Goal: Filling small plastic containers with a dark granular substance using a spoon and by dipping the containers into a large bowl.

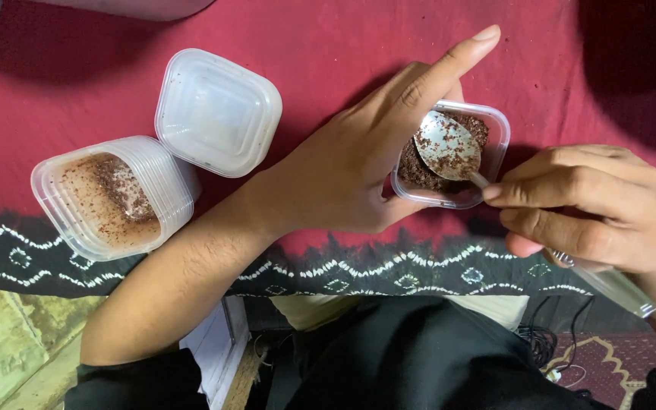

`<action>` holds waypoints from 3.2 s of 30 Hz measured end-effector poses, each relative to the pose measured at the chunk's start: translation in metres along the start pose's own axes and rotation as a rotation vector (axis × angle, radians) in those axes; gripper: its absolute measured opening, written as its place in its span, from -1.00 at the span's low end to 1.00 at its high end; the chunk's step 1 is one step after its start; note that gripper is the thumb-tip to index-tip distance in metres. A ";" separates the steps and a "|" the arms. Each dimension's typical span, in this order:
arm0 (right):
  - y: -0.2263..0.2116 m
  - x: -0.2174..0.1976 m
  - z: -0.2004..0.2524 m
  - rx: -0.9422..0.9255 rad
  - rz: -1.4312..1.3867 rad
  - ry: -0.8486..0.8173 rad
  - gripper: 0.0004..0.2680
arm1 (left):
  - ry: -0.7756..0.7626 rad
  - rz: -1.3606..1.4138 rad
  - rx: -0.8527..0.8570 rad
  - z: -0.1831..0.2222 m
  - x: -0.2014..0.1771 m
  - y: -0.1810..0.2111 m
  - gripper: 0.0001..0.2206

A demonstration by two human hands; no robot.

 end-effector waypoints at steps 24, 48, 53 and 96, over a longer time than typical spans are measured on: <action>-0.016 0.005 -0.011 -0.210 0.110 0.029 -0.85 | 0.082 -0.203 0.093 0.000 -0.001 0.006 -0.24; -0.039 0.009 -0.025 -0.376 0.213 0.162 -0.87 | 0.158 -0.656 0.281 -0.008 0.004 0.023 -0.14; -0.036 0.014 -0.028 -0.379 0.271 0.143 -0.88 | 0.136 -0.531 0.193 -0.011 0.000 0.021 -0.17; -0.041 0.012 -0.027 -0.486 0.359 0.139 -0.88 | 0.160 -0.432 0.143 -0.011 0.004 0.015 -0.28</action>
Point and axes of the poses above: each hand's wrist, its own z-axis away from the middle knuckle, its own x-axis out of the palm, y = z × x, the point moved 7 cm from there along -z, towards the middle knuckle, and after that the axes turned 5 degrees about y, right-handed, at the moved point
